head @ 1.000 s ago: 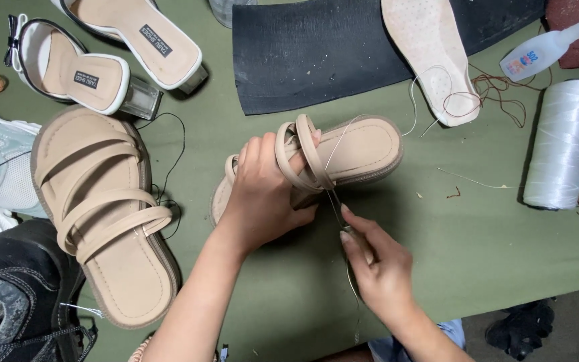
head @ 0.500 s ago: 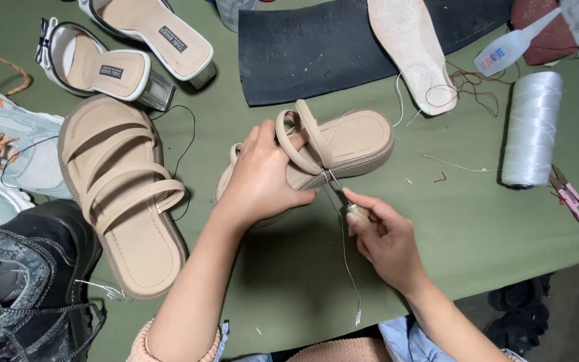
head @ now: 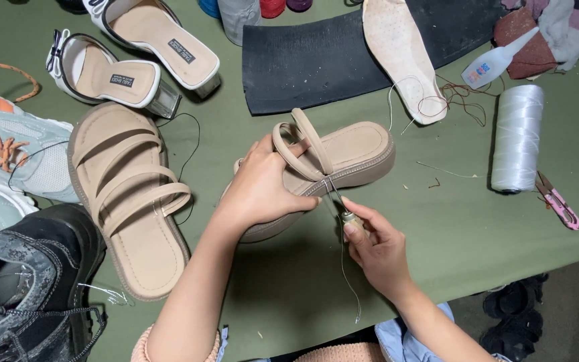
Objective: The person uses a stitching awl to sew the straps of a beige sandal to its sole. They repeatedly pierce the material and pull a white thread through the holes to secure the straps. The person also handles the thread and adjusts the sandal's position on the work surface.
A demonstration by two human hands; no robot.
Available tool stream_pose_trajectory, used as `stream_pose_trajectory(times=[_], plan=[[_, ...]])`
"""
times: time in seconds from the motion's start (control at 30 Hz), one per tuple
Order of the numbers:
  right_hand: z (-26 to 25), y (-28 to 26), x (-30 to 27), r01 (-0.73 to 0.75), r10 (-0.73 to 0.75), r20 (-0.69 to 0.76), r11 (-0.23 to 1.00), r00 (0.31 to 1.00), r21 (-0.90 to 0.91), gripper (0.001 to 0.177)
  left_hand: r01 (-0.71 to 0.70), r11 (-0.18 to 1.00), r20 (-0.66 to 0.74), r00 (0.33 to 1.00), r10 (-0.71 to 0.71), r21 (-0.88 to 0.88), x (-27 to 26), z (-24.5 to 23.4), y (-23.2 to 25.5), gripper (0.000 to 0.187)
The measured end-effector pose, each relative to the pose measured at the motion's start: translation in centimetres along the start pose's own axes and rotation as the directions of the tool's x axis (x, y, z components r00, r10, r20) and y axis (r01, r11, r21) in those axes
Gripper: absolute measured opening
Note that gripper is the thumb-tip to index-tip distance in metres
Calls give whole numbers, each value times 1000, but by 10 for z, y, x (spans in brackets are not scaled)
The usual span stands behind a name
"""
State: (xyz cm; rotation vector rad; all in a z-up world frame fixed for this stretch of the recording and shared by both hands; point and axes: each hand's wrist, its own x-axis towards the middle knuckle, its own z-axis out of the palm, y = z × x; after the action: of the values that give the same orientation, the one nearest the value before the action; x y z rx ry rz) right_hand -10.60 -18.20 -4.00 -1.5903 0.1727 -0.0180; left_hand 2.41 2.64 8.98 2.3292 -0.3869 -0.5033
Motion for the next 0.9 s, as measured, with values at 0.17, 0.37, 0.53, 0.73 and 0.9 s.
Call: stream_pose_trajectory(times=[0.17,0.37,0.53,0.73,0.9], plan=[[-6,7,4,27,-28,-16,998,999,-48,37,44,999,17,999,-45,19,5,4,1,94],[-8,-1,10,80,-83,-15,986,996,-149,35,27,1000,-121,992,-25,14,6,25,2,71],[-5,-6,15,192,-200,-11,957,980,-219,34,-89,991,-431,902,36,-103,20,57,-19,34],[-13,-2,16,38,-38,3,989,999,-144,41,-83,979,-423,906,-5,-188,17,54,-13,23],[-14,4,19,37,-37,8,994,999,-104,33,-98,969,-426,905,-7,-226,21,51,-14,21]])
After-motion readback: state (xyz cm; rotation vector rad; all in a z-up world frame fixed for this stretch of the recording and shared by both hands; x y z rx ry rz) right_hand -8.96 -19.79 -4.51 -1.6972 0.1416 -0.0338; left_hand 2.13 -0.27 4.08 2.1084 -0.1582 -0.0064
